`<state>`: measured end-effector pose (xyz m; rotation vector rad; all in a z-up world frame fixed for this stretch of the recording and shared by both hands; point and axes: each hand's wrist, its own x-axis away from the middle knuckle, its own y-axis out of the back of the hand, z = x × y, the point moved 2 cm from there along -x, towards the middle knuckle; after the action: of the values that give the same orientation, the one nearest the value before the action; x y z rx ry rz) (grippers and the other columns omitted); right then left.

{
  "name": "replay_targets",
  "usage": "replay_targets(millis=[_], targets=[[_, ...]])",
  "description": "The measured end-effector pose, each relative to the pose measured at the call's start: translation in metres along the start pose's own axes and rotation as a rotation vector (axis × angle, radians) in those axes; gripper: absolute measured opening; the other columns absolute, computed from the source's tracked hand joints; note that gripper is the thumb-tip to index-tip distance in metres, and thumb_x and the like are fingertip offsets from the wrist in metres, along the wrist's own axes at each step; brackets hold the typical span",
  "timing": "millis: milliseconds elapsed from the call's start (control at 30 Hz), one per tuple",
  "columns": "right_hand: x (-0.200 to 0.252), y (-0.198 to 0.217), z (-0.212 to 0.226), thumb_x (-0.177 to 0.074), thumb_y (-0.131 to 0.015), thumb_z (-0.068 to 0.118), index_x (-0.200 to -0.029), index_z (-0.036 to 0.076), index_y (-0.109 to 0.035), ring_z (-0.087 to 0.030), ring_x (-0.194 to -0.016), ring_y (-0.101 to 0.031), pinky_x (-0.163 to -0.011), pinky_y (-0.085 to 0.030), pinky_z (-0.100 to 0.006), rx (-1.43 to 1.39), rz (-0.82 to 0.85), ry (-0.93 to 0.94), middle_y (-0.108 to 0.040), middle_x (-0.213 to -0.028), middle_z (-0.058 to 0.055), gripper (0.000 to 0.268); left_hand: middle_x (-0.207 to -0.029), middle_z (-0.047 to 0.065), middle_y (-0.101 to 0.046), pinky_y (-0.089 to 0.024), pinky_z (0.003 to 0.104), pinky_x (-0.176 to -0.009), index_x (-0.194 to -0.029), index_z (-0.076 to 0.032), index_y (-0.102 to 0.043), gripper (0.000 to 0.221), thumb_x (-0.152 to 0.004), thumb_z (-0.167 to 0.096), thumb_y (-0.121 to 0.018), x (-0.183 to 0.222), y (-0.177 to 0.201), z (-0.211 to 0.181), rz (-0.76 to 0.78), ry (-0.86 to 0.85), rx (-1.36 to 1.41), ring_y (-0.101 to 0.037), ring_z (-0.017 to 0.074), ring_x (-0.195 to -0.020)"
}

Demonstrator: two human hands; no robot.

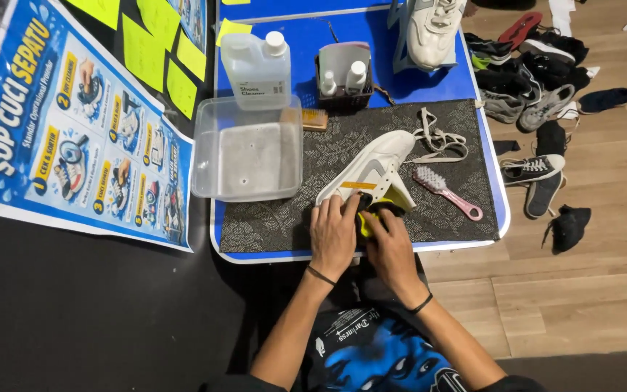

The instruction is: Scrubbing the interior and exterior of a white shoe using a brush and cleaning solution at a repair bench.

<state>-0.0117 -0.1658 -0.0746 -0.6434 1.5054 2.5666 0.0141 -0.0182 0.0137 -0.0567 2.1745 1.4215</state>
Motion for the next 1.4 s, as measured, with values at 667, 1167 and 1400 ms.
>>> replay_targets(millis=[667, 1167, 1400], targets=[[-0.052, 0.021, 0.022, -0.086, -0.065, 0.033, -0.144, 0.005, -0.051, -0.050, -0.079, -0.070, -0.068, -0.058, -0.063, 0.135, 0.326, -0.305, -0.051, -0.142, -0.021, 0.066, -0.097, 0.012, -0.057, -0.058, 0.045, -0.059, -0.133, -0.003, -0.059, 0.054, -0.079, -0.011, -0.063, -0.005, -0.008, 0.017, -0.050, 0.019, 0.027, -0.069, 0.0383, -0.070], [-0.012, 0.043, 0.011, -0.071, -0.080, 0.028, -0.116, 0.021, -0.071, -0.029, -0.099, -0.067, -0.078, -0.058, -0.042, 0.103, 0.336, 0.070, -0.069, -0.114, -0.003, 0.046, -0.097, 0.012, -0.064, -0.059, 0.047, -0.063, -0.128, -0.004, -0.063, 0.046, -0.083, -0.012, -0.064, -0.018, -0.002, 0.036, -0.031, 0.118, 0.227, -0.072, 0.0396, -0.073], [-0.041, 0.010, 0.013, -0.072, -0.078, 0.015, -0.129, 0.007, -0.062, -0.037, -0.098, -0.065, -0.078, -0.058, -0.048, 0.102, 0.107, -0.042, -0.062, -0.120, -0.017, 0.059, -0.096, 0.014, -0.066, -0.060, 0.046, -0.058, -0.128, 0.001, -0.065, 0.046, -0.083, -0.008, -0.061, -0.019, 0.008, 0.026, 0.000, 0.080, 0.233, -0.072, 0.0406, -0.070]])
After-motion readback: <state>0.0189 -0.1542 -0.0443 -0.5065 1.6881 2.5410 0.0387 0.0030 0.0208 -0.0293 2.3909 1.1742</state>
